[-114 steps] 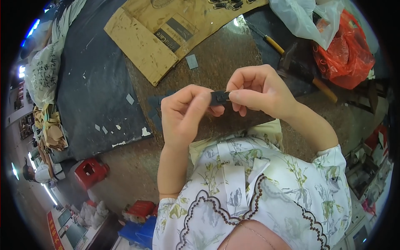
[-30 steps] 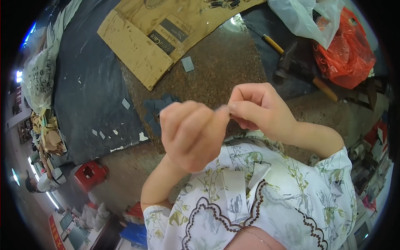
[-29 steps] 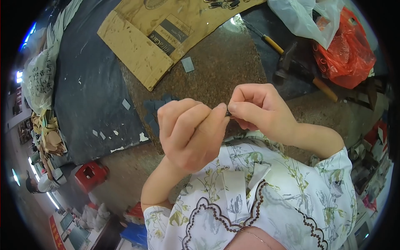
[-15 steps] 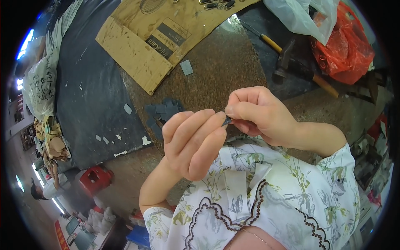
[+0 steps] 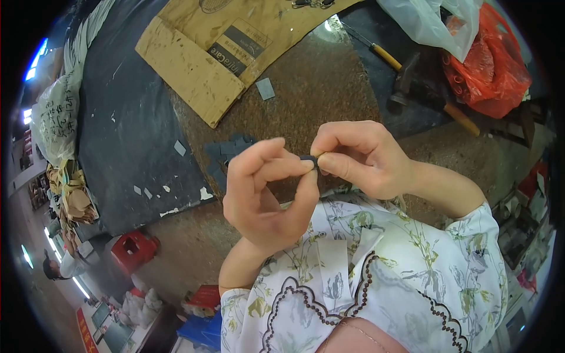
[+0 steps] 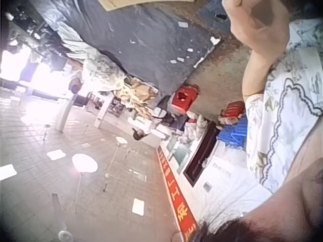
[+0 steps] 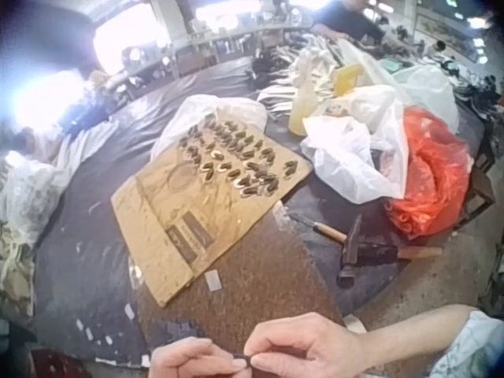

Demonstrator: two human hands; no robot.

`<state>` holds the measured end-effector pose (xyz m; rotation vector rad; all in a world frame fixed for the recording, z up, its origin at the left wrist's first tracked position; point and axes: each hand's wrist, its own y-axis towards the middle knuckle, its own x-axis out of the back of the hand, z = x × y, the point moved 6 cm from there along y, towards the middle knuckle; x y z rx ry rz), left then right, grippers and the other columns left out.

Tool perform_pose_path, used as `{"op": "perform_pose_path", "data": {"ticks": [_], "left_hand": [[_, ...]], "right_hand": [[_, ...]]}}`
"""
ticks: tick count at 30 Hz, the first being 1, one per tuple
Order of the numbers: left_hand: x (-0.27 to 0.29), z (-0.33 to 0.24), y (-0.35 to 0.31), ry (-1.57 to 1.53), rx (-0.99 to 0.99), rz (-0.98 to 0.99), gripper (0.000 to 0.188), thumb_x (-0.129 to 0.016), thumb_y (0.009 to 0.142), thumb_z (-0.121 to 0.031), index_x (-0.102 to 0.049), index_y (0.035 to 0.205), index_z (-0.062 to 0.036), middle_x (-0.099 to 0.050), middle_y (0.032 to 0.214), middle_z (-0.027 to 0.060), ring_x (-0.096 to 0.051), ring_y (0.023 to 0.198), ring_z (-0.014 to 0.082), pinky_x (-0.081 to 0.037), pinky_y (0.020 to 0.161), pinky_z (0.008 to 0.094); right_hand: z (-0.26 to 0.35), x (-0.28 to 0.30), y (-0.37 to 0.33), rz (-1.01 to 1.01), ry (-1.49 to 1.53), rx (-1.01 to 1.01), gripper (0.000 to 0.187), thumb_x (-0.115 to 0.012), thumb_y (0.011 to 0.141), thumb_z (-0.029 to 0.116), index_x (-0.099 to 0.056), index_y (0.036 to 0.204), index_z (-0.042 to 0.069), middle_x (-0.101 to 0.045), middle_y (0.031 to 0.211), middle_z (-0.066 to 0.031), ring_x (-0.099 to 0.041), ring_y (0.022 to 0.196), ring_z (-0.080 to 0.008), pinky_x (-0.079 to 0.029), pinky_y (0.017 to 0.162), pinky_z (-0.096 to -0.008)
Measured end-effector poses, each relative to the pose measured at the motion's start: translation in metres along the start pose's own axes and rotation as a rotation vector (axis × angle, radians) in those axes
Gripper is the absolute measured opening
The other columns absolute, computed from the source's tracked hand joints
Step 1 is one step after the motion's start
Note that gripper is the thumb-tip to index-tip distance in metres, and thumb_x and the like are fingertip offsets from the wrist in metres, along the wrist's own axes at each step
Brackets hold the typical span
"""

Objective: Assembling metal buckles onto small black leather or synthetic straps for shoe manufacturing.

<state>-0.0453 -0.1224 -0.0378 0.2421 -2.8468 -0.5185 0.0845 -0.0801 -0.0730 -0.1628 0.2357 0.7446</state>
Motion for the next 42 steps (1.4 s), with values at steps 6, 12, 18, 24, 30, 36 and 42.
{"op": "perform_pose_path", "data": {"ticks": [6, 12, 18, 24, 30, 36, 42], "left_hand": [[-0.001, 0.021, -0.003, -0.211, 0.346, 0.105, 0.052, -0.063, 0.066, 0.011, -0.042, 0.113, 0.0086, -0.061, 0.081, 0.0060, -0.054, 0.080, 0.0101, -0.040, 0.083, 0.0248], [-0.005, 0.030, -0.006, -0.321, 0.461, 0.185, 0.057, -0.065, 0.064, 0.009, -0.039, 0.115, 0.0062, -0.059, 0.083, 0.0062, -0.053, 0.081, 0.0104, -0.040, 0.081, 0.0237], [-0.002, 0.032, -0.011, -0.672, 0.749, 0.179, 0.067, -0.069, 0.065, 0.007, -0.032, 0.120, 0.0020, -0.057, 0.092, 0.0115, -0.055, 0.084, 0.0128, -0.043, 0.079, 0.0248], [-0.005, 0.022, -0.006, -0.468, 0.658, 0.192, 0.062, -0.065, 0.069, 0.008, -0.030, 0.120, 0.0033, -0.059, 0.083, 0.0108, -0.058, 0.080, 0.0131, -0.046, 0.076, 0.0242], [-0.005, 0.020, -0.009, -0.515, 0.644, 0.105, 0.058, -0.061, 0.071, 0.011, -0.029, 0.119, 0.0037, -0.059, 0.083, 0.0124, -0.058, 0.076, 0.0129, -0.047, 0.070, 0.0224], [-0.004, 0.031, -0.014, -0.552, 0.715, 0.000, 0.055, -0.058, 0.072, 0.014, -0.030, 0.118, 0.0031, -0.059, 0.083, 0.0122, -0.058, 0.074, 0.0116, -0.048, 0.066, 0.0216], [-0.008, 0.031, -0.009, -0.564, 0.696, 0.051, 0.056, -0.061, 0.071, 0.012, -0.031, 0.118, 0.0031, -0.058, 0.084, 0.0106, -0.058, 0.079, 0.0121, -0.048, 0.072, 0.0226]], "right_hand": [[0.003, 0.001, 0.002, 0.067, -0.278, 0.194, 0.003, -0.055, 0.082, 0.001, -0.055, 0.083, -0.002, -0.051, 0.072, -0.0058, -0.048, 0.062, -0.0127, -0.038, 0.055, -0.0243], [0.006, -0.001, 0.000, 0.154, -0.361, 0.250, 0.006, -0.058, 0.080, 0.003, -0.055, 0.081, -0.002, -0.051, 0.071, -0.0073, -0.047, 0.058, -0.0155, -0.036, 0.051, -0.0259], [-0.004, 0.001, -0.004, 0.102, -0.137, 0.039, 0.011, -0.055, 0.085, 0.008, -0.053, 0.078, -0.002, -0.049, 0.072, -0.0047, -0.044, 0.060, -0.0096, -0.033, 0.050, -0.0241], [-0.009, -0.003, -0.003, 0.111, -0.049, 0.088, 0.012, -0.054, 0.088, 0.012, -0.053, 0.082, 0.001, -0.047, 0.068, 0.0017, -0.040, 0.062, -0.0053, -0.033, 0.053, -0.0222], [-0.018, -0.007, -0.003, 0.119, 0.183, 0.021, 0.013, -0.054, 0.089, 0.013, -0.052, 0.084, 0.001, -0.048, 0.071, 0.0020, -0.042, 0.065, -0.0044, -0.035, 0.057, -0.0205], [-0.011, 0.002, -0.002, 0.014, -0.088, 0.010, 0.008, -0.056, 0.083, 0.009, -0.053, 0.081, 0.001, -0.049, 0.065, 0.0015, -0.043, 0.057, -0.0041, -0.035, 0.049, -0.0213], [0.001, 0.002, -0.002, -0.047, -0.342, 0.064, 0.007, -0.057, 0.076, 0.006, -0.054, 0.079, 0.000, -0.049, 0.059, -0.0034, -0.045, 0.049, -0.0088, -0.037, 0.045, -0.0242]]}}
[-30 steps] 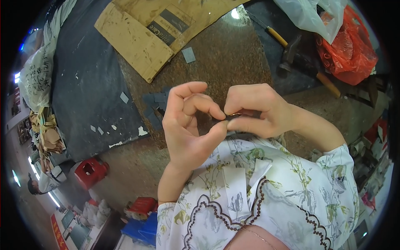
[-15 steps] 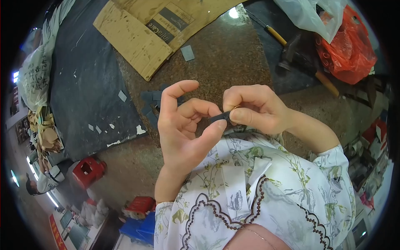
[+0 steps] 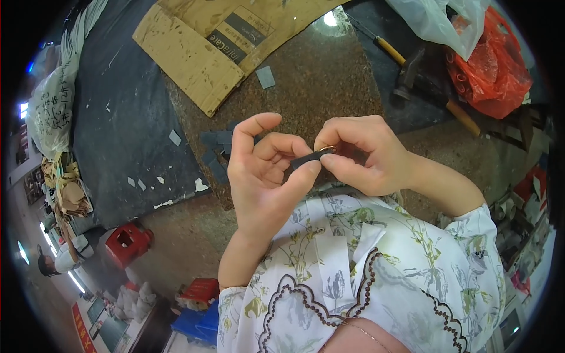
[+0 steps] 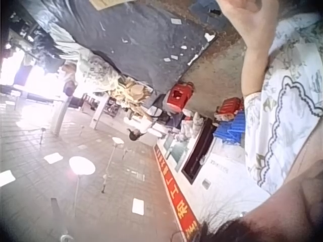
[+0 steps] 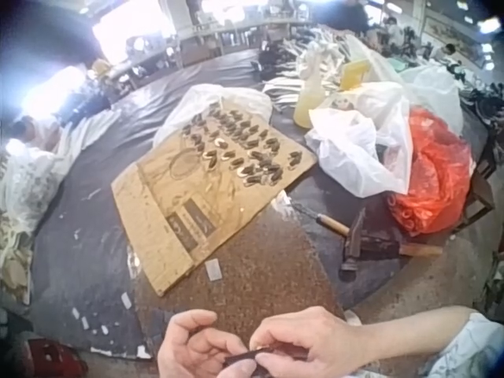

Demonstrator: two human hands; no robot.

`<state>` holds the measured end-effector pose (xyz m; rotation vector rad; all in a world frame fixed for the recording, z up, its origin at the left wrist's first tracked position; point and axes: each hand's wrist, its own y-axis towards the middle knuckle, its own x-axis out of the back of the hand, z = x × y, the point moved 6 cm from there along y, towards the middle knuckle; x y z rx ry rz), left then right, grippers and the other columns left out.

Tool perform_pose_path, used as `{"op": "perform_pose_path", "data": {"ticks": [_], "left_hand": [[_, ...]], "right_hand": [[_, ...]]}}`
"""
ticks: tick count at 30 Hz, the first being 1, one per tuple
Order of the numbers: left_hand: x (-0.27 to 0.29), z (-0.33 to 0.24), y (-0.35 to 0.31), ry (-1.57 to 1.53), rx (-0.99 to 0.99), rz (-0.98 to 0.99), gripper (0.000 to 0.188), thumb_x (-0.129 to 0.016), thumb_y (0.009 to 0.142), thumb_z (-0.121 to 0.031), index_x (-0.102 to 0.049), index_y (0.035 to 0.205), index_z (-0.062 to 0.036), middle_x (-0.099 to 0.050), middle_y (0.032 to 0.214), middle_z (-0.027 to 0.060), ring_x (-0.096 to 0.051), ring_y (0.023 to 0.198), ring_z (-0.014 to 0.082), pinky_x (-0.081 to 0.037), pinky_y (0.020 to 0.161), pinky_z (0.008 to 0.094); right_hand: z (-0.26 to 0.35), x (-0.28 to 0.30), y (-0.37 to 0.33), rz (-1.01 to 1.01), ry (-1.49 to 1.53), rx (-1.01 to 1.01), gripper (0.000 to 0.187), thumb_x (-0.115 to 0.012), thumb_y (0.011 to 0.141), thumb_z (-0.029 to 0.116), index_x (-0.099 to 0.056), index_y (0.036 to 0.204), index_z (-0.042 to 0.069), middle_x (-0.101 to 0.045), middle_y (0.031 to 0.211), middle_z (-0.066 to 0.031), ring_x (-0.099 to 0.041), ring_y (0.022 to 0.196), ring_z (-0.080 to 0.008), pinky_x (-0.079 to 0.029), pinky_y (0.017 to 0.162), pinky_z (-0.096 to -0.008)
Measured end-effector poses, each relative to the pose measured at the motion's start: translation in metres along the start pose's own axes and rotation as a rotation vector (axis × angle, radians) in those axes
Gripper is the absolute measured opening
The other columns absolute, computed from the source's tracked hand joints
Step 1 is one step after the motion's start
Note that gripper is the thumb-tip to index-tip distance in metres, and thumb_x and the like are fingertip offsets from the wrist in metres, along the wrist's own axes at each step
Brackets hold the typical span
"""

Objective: Assembling metal buckles onto small black leather or synthetic straps for shoe manufacturing.

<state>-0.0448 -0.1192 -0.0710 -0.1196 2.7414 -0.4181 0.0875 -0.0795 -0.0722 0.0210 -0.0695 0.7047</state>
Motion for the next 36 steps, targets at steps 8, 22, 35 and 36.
{"op": "perform_pose_path", "data": {"ticks": [8, 22, 35, 36], "left_hand": [[0.001, -0.007, 0.003, 0.125, -0.036, 0.081, 0.062, -0.064, 0.068, 0.013, -0.030, 0.119, 0.0032, -0.060, 0.088, 0.0116, -0.058, 0.084, 0.0137, -0.048, 0.079, 0.0251], [-0.012, -0.022, -0.011, 0.308, -0.529, 0.254, 0.051, -0.059, 0.066, 0.016, -0.036, 0.111, 0.0060, -0.059, 0.082, 0.0086, -0.057, 0.075, 0.0146, -0.045, 0.069, 0.0261], [-0.033, -0.053, -0.041, 0.995, -1.499, 0.689, 0.028, -0.057, 0.068, 0.000, -0.047, 0.094, 0.0000, -0.062, 0.074, 0.0107, -0.058, 0.073, 0.0224, -0.052, 0.068, 0.0300], [-0.033, -0.053, -0.040, 1.003, -1.516, 0.703, 0.028, -0.058, 0.067, 0.001, -0.047, 0.093, -0.0002, -0.062, 0.075, 0.0104, -0.058, 0.073, 0.0223, -0.052, 0.069, 0.0299]], "right_hand": [[0.019, 0.003, 0.003, 0.031, -0.199, 0.164, 0.007, -0.057, 0.072, 0.003, -0.054, 0.077, -0.001, -0.051, 0.062, -0.0090, -0.051, 0.049, -0.0191, -0.040, 0.045, -0.0296], [-0.006, -0.013, -0.007, 0.197, 0.535, -0.305, 0.004, -0.055, 0.077, 0.003, -0.056, 0.078, -0.001, -0.053, 0.066, 0.0022, -0.045, 0.054, -0.0019, -0.034, 0.046, -0.0193], [-0.003, -0.023, -0.010, 0.334, 0.834, -0.440, 0.007, -0.056, 0.082, 0.005, -0.057, 0.080, -0.001, -0.055, 0.065, -0.0015, -0.048, 0.054, -0.0039, -0.034, 0.044, -0.0175], [-0.002, -0.023, -0.010, 0.329, 0.846, -0.449, 0.008, -0.056, 0.083, 0.007, -0.056, 0.081, -0.001, -0.055, 0.064, -0.0017, -0.047, 0.053, -0.0037, -0.034, 0.043, -0.0172]]}}
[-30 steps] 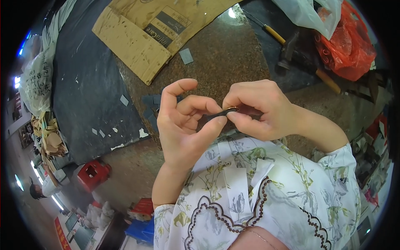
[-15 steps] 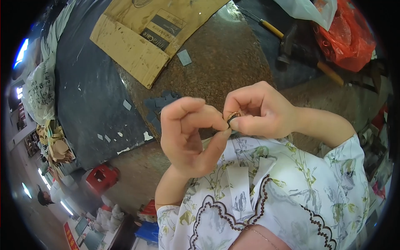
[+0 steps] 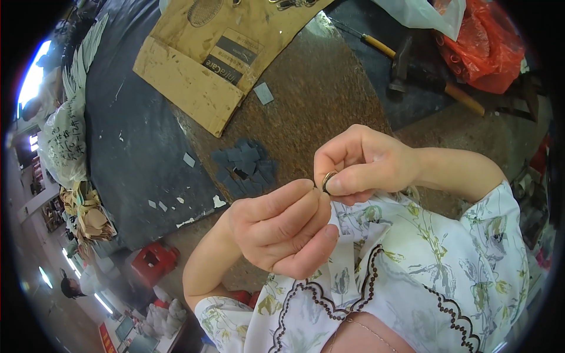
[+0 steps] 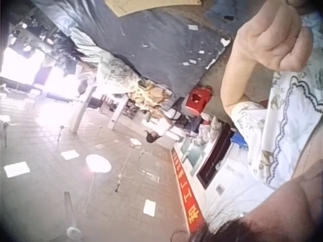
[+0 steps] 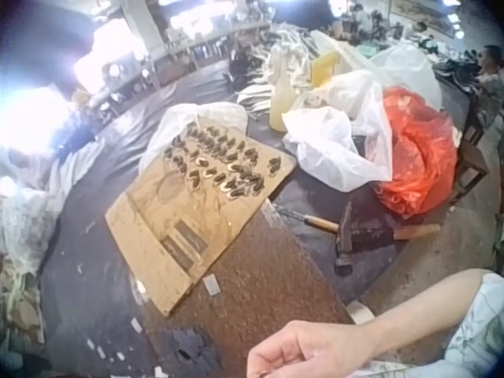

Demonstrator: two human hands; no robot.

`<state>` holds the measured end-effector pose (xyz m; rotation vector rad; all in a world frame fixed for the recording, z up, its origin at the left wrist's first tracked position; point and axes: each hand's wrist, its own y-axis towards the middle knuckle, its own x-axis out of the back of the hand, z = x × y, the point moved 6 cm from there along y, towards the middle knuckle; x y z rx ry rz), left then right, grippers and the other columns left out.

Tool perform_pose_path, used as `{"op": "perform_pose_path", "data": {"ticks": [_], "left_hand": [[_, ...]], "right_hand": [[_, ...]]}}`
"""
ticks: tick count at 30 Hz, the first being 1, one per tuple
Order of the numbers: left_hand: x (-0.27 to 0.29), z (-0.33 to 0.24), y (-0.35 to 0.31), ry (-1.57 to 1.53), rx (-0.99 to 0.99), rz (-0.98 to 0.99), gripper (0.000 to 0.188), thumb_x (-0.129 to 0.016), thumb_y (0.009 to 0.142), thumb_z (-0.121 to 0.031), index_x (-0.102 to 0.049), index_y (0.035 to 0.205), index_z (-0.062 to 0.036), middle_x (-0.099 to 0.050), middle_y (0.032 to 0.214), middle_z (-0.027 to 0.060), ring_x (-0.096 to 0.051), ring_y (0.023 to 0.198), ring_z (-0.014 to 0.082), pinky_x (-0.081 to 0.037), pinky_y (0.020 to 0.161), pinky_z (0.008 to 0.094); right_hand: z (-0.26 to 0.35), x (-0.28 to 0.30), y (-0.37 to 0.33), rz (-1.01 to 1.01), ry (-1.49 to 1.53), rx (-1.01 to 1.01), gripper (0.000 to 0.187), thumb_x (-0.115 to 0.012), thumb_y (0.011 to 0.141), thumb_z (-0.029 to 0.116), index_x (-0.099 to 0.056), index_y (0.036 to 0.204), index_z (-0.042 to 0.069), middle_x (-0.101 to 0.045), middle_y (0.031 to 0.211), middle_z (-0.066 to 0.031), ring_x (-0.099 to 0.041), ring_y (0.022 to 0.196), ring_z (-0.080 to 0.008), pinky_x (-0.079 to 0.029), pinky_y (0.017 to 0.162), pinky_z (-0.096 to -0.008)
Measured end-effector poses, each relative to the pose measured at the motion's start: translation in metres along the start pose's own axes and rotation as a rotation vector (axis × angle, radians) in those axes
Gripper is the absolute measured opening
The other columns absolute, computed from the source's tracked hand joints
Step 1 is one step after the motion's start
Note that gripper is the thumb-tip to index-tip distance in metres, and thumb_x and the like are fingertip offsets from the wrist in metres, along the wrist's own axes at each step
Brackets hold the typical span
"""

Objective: Assembling metal buckles onto small black leather or synthetic straps for shoe manufacturing.

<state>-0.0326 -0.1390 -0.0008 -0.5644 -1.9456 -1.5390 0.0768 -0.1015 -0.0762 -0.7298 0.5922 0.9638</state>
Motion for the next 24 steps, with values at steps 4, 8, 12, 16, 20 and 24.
{"op": "perform_pose_path", "data": {"ticks": [4, 8, 12, 16, 20, 24], "left_hand": [[0.002, 0.002, -0.005, 0.102, -0.031, -0.005, 0.027, -0.060, 0.069, 0.002, -0.046, 0.091, -0.0012, -0.062, 0.075, 0.0095, -0.059, 0.075, 0.0235, -0.053, 0.071, 0.0320], [0.004, 0.006, -0.006, 0.130, 0.079, -0.057, 0.022, -0.063, 0.071, 0.003, -0.047, 0.085, -0.0012, -0.063, 0.075, 0.0099, -0.060, 0.079, 0.0259, -0.053, 0.074, 0.0358], [0.015, 0.022, -0.016, -0.098, 0.585, -0.283, 0.023, -0.073, 0.068, -0.003, -0.054, 0.080, 0.0036, -0.063, 0.089, 0.0169, -0.061, 0.083, 0.0289, -0.051, 0.077, 0.0368], [-0.007, 0.028, -0.033, -0.449, 0.887, -0.517, 0.037, -0.071, 0.065, 0.009, -0.052, 0.097, 0.0043, -0.062, 0.091, 0.0170, -0.061, 0.085, 0.0241, -0.049, 0.074, 0.0313], [-0.008, 0.024, -0.025, -0.333, 0.795, -0.409, 0.037, -0.067, 0.065, 0.013, -0.053, 0.097, 0.0028, -0.063, 0.085, 0.0146, -0.062, 0.075, 0.0205, -0.050, 0.067, 0.0277], [-0.003, 0.022, -0.017, -0.270, 0.846, -0.297, 0.023, -0.066, 0.063, 0.010, -0.059, 0.084, 0.0033, -0.062, 0.079, 0.0138, -0.061, 0.070, 0.0235, -0.051, 0.060, 0.0296]], "right_hand": [[0.000, -0.001, 0.002, -0.012, -0.010, 0.023, 0.012, -0.055, 0.085, 0.011, -0.055, 0.083, -0.001, -0.055, 0.064, -0.0017, -0.045, 0.052, -0.0029, -0.032, 0.043, -0.0164], [0.002, 0.003, 0.003, -0.049, 0.078, 0.051, 0.011, -0.056, 0.085, 0.011, -0.055, 0.082, 0.000, -0.055, 0.064, -0.0010, -0.045, 0.051, -0.0025, -0.032, 0.043, -0.0161], [0.005, 0.009, 0.003, -0.132, -0.067, 0.077, 0.011, -0.058, 0.084, 0.012, -0.055, 0.081, 0.002, -0.055, 0.065, -0.0006, -0.045, 0.052, -0.0023, -0.032, 0.044, -0.0164], [0.007, 0.011, 0.006, -0.086, -0.146, 0.130, 0.011, -0.058, 0.084, 0.012, -0.055, 0.082, 0.002, -0.054, 0.065, -0.0002, -0.044, 0.054, -0.0024, -0.033, 0.046, -0.0169], [0.007, 0.012, 0.007, -0.056, -0.139, 0.160, 0.010, -0.058, 0.084, 0.011, -0.055, 0.083, 0.001, -0.053, 0.066, 0.0002, -0.043, 0.054, -0.0022, -0.032, 0.046, -0.0170], [0.005, 0.009, 0.008, -0.009, -0.146, 0.122, 0.011, -0.056, 0.085, 0.011, -0.055, 0.085, 0.000, -0.053, 0.067, 0.0001, -0.042, 0.055, -0.0023, -0.031, 0.046, -0.0167]]}}
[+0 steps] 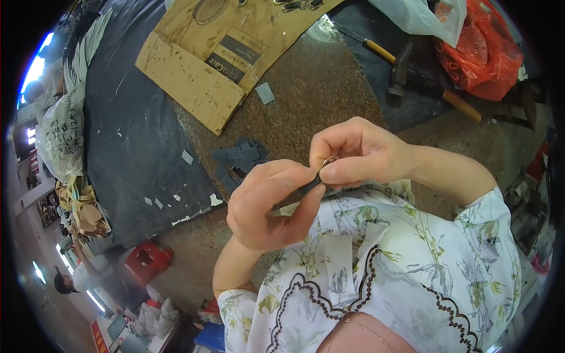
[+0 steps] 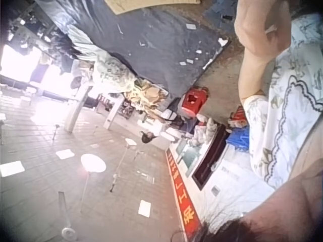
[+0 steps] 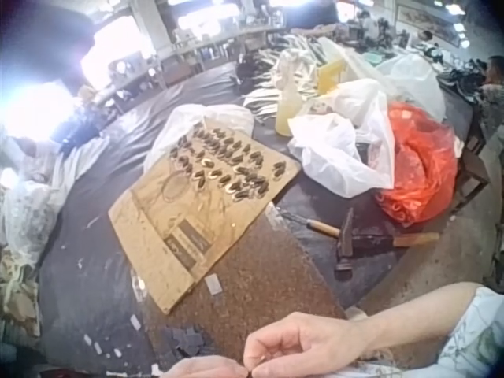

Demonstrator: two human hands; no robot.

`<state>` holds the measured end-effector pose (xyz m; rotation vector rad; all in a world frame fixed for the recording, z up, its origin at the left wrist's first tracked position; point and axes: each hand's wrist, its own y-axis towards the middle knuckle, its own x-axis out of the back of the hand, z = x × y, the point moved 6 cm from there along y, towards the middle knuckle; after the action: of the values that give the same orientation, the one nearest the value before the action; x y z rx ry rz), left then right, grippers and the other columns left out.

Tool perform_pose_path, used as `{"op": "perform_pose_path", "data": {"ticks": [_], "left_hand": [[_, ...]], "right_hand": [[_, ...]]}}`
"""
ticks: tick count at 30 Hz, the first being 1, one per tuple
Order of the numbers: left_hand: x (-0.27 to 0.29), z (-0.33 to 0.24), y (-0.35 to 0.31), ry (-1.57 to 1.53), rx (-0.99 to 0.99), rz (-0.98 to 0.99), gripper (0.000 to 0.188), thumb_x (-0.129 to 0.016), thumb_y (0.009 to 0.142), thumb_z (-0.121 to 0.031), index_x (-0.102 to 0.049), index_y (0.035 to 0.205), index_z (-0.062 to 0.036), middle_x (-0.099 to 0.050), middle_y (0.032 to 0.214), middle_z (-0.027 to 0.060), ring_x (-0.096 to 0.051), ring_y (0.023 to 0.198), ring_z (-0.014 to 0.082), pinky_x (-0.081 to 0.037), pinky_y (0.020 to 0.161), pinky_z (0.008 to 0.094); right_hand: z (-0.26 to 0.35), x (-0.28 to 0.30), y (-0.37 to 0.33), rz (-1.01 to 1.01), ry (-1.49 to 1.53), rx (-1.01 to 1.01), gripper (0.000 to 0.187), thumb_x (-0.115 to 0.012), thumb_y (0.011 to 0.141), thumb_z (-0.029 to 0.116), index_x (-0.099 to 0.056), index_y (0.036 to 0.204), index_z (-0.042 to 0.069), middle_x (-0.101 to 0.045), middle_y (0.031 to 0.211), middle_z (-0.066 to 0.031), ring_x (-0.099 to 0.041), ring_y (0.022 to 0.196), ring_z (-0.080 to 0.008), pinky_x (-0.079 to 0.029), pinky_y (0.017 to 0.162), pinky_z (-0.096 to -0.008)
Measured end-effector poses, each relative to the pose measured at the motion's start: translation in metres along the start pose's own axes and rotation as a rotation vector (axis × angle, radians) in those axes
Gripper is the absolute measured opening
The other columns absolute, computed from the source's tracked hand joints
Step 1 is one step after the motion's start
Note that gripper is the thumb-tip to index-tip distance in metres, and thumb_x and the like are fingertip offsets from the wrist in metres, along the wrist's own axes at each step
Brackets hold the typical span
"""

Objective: Assembling metal buckles onto small black leather or synthetic straps for shoe manufacturing.

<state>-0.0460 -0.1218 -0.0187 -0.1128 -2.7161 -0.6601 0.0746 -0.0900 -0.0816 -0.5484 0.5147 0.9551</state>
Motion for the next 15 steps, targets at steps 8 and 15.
{"op": "perform_pose_path", "data": {"ticks": [8, 15], "left_hand": [[-0.012, -0.019, -0.006, 0.334, -0.666, 0.177, 0.024, -0.058, 0.064, 0.002, -0.051, 0.086, 0.0008, -0.059, 0.076, 0.0128, -0.056, 0.067, 0.0241, -0.052, 0.058, 0.0326], [-0.012, -0.013, -0.009, 0.327, -0.663, 0.248, 0.023, -0.060, 0.064, 0.001, -0.049, 0.084, 0.0002, -0.060, 0.077, 0.0125, -0.057, 0.069, 0.0245, -0.052, 0.060, 0.0328]], "right_hand": [[-0.011, 0.004, -0.002, 0.004, 0.164, -0.163, 0.019, -0.054, 0.087, 0.020, -0.056, 0.086, 0.001, -0.055, 0.068, -0.0008, -0.046, 0.056, -0.0021, -0.032, 0.045, -0.0151], [-0.006, 0.001, -0.002, -0.045, 0.047, -0.186, 0.016, -0.055, 0.088, 0.018, -0.056, 0.083, 0.002, -0.055, 0.068, -0.0002, -0.045, 0.055, -0.0015, -0.032, 0.045, -0.0148]]}}
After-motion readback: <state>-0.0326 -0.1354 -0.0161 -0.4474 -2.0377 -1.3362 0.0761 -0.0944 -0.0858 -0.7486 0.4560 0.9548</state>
